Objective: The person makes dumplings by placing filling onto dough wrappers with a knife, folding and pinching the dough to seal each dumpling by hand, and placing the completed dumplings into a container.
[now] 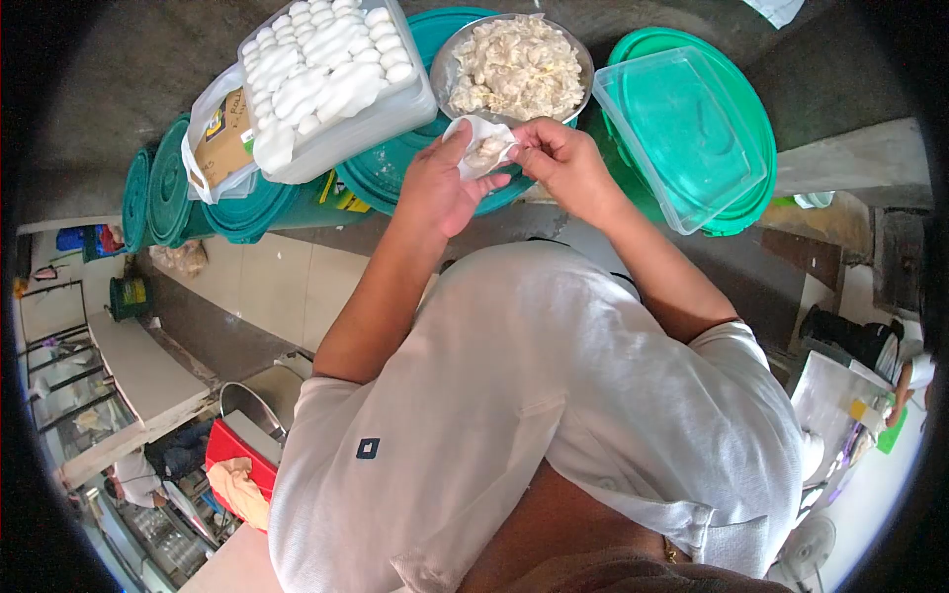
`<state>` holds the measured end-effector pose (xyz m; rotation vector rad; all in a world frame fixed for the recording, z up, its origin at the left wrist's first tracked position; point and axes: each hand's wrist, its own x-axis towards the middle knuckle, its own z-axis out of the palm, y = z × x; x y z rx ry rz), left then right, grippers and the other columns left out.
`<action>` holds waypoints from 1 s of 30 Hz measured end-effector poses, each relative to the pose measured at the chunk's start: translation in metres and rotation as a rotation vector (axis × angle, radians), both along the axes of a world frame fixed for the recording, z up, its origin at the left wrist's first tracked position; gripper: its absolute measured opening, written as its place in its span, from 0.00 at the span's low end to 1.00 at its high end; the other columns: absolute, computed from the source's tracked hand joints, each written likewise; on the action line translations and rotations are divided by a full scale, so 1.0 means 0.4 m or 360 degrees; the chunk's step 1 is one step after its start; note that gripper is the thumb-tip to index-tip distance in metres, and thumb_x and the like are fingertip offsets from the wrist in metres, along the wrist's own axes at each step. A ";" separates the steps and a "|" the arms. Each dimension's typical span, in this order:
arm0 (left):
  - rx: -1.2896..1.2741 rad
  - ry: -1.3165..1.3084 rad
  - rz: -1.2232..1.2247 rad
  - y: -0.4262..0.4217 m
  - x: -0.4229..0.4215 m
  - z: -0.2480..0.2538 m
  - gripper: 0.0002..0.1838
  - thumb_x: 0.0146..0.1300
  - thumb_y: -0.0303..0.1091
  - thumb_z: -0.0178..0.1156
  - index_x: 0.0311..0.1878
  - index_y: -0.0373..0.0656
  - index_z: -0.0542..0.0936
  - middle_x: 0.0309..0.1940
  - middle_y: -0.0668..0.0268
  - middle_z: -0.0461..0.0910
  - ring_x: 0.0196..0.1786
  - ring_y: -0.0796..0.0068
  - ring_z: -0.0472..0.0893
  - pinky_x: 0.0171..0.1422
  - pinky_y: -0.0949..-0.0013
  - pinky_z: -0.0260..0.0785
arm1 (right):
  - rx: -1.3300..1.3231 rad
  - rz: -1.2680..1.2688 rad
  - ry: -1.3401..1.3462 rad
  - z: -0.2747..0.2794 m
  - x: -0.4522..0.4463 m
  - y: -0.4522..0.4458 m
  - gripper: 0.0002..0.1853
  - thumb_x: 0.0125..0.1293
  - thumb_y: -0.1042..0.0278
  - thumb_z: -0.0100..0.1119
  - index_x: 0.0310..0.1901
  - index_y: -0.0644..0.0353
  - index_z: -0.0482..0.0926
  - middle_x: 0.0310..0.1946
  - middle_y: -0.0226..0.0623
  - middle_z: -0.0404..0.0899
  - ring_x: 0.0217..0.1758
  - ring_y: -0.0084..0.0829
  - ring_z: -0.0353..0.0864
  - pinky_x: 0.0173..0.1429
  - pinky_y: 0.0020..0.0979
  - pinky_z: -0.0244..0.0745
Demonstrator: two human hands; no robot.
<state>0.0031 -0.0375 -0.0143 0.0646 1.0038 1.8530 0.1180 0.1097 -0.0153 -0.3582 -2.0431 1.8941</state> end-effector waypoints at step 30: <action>-0.0379 0.0708 -0.0067 -0.004 0.050 0.014 0.10 0.70 0.30 0.57 0.49 0.35 0.77 0.40 0.61 0.84 0.34 0.73 0.84 0.33 0.74 0.72 | 0.0377 0.0023 0.0015 -0.015 0.012 -0.001 0.07 0.64 0.69 0.60 0.39 0.64 0.81 0.28 0.40 0.79 0.30 0.28 0.79 0.38 0.33 0.75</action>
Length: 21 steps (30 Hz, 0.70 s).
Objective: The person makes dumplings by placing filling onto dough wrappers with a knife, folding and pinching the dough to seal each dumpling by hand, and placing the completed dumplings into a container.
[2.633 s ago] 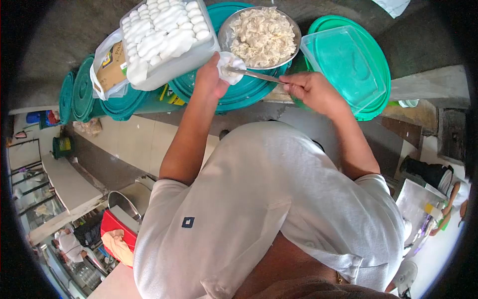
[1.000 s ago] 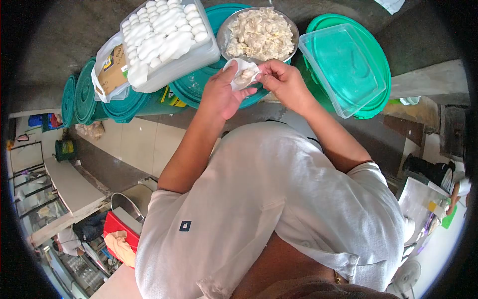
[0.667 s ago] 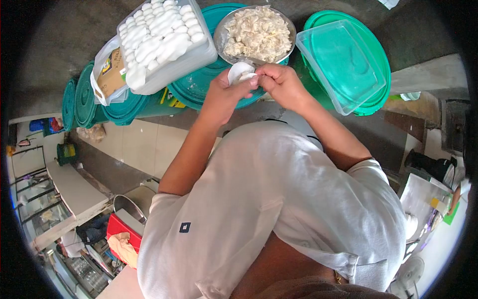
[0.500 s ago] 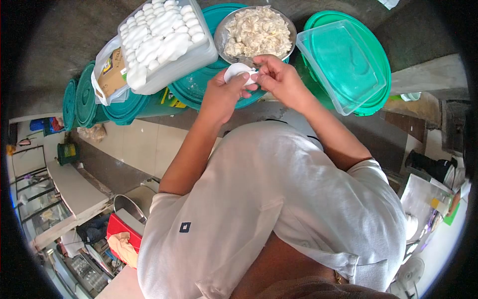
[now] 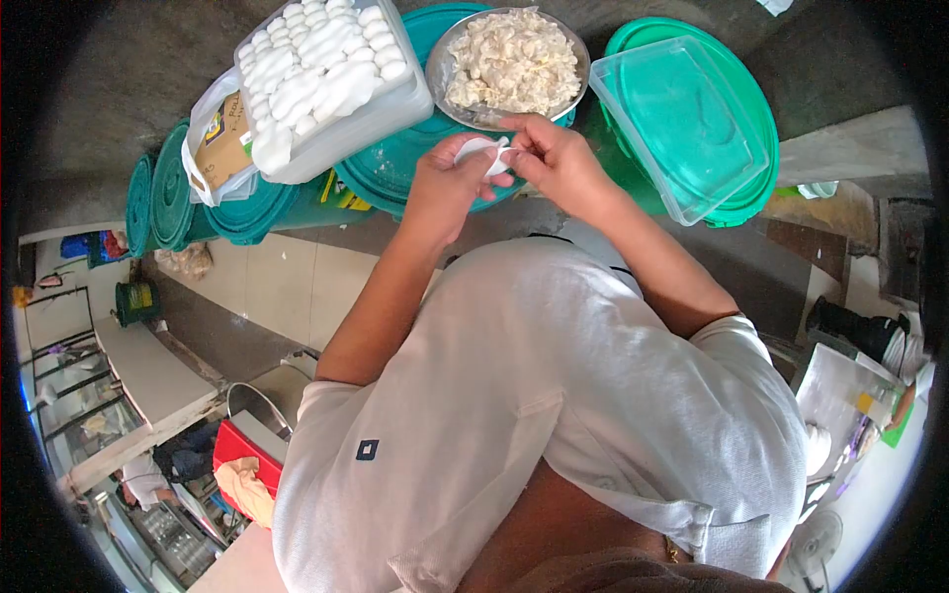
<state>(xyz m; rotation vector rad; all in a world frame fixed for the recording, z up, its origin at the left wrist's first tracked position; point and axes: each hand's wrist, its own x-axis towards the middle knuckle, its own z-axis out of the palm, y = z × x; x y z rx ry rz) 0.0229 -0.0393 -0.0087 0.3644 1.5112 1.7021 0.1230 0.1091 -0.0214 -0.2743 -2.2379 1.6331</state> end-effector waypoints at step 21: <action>-0.0056 0.0043 0.0079 -0.017 0.007 -0.015 0.11 0.68 0.28 0.57 0.50 0.34 0.78 0.39 0.60 0.84 0.34 0.74 0.85 0.29 0.75 0.71 | 0.0461 0.0130 0.0000 -0.043 -0.001 0.011 0.09 0.64 0.68 0.60 0.42 0.62 0.81 0.30 0.42 0.81 0.32 0.35 0.81 0.39 0.36 0.76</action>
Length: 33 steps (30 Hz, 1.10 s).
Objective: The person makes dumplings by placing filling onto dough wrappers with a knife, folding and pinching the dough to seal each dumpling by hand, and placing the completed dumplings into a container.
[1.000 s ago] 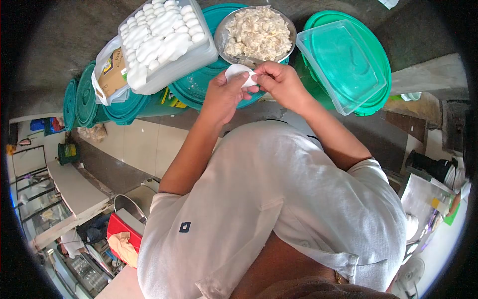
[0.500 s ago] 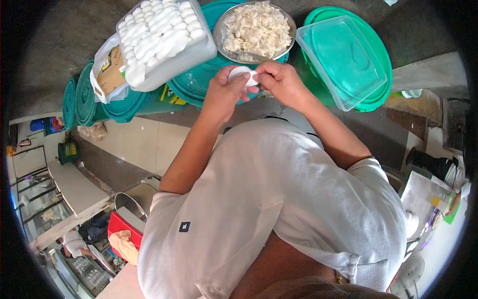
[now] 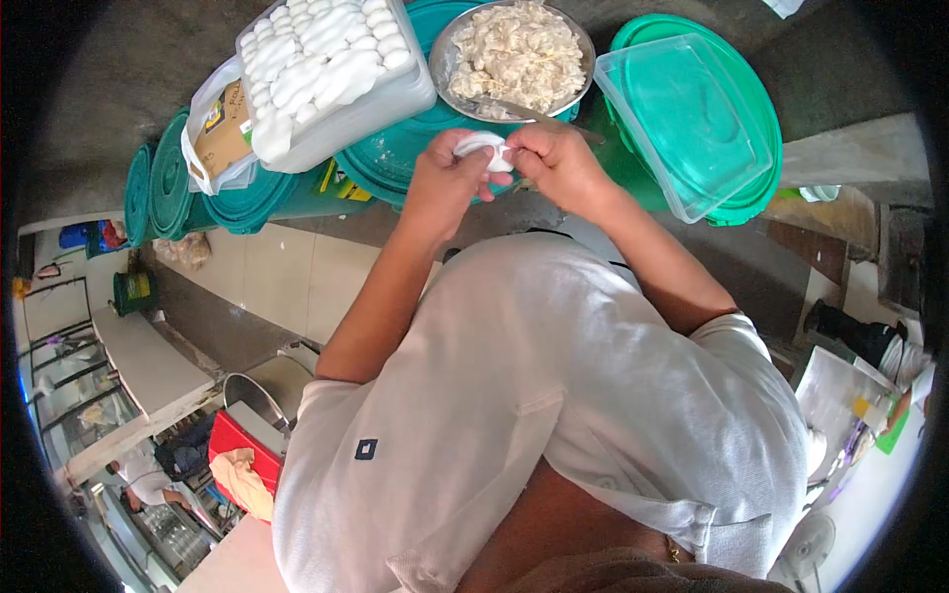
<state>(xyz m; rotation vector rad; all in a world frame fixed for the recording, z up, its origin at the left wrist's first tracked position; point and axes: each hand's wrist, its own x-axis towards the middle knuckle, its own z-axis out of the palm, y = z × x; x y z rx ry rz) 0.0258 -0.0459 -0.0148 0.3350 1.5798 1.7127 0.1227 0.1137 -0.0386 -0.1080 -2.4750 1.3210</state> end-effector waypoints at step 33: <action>-0.0205 0.0231 -0.0136 0.015 -0.007 -0.020 0.10 0.70 0.28 0.57 0.49 0.33 0.77 0.38 0.61 0.84 0.34 0.74 0.85 0.29 0.75 0.71 | 0.0187 0.0030 0.0212 -0.008 -0.008 0.012 0.07 0.62 0.68 0.59 0.38 0.62 0.82 0.31 0.46 0.81 0.35 0.47 0.82 0.41 0.42 0.76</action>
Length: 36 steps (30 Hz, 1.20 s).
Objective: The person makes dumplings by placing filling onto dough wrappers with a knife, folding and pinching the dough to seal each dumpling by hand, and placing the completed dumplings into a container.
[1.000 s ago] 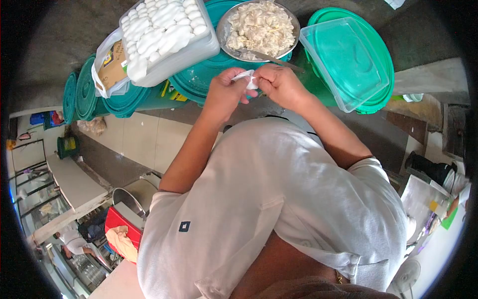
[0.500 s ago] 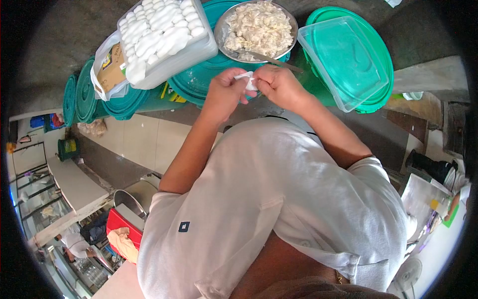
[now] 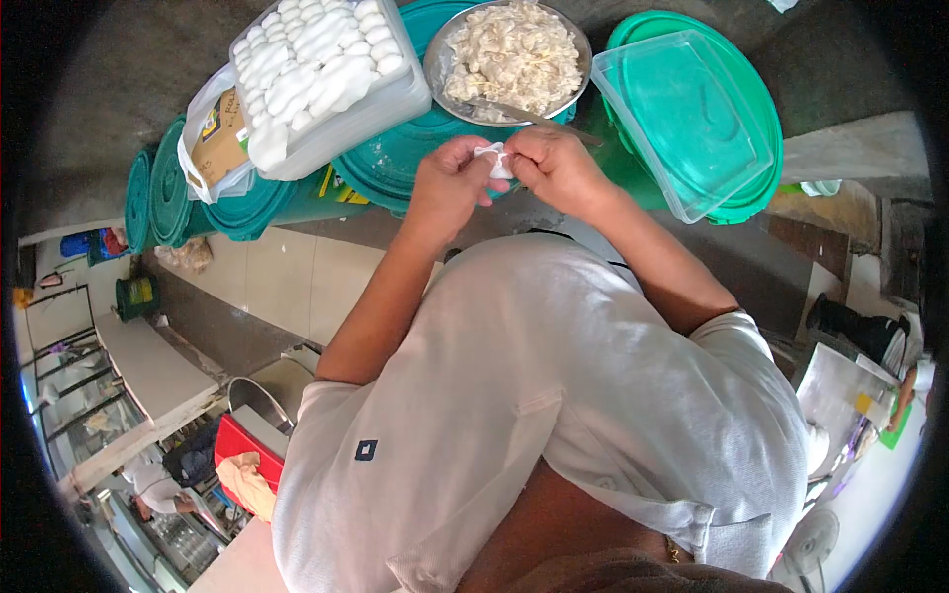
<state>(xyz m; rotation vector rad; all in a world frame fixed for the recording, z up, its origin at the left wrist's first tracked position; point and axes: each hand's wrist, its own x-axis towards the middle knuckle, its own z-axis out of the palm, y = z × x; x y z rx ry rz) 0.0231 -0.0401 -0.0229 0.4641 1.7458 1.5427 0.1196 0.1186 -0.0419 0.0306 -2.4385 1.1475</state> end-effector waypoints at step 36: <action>-0.0050 0.0301 -0.0002 0.011 0.005 0.007 0.10 0.71 0.31 0.55 0.48 0.35 0.79 0.34 0.62 0.84 0.33 0.78 0.85 0.30 0.76 0.74 | -0.0349 -0.0066 -0.0394 0.069 -0.004 0.004 0.06 0.63 0.70 0.58 0.36 0.63 0.80 0.30 0.49 0.80 0.36 0.49 0.82 0.40 0.42 0.76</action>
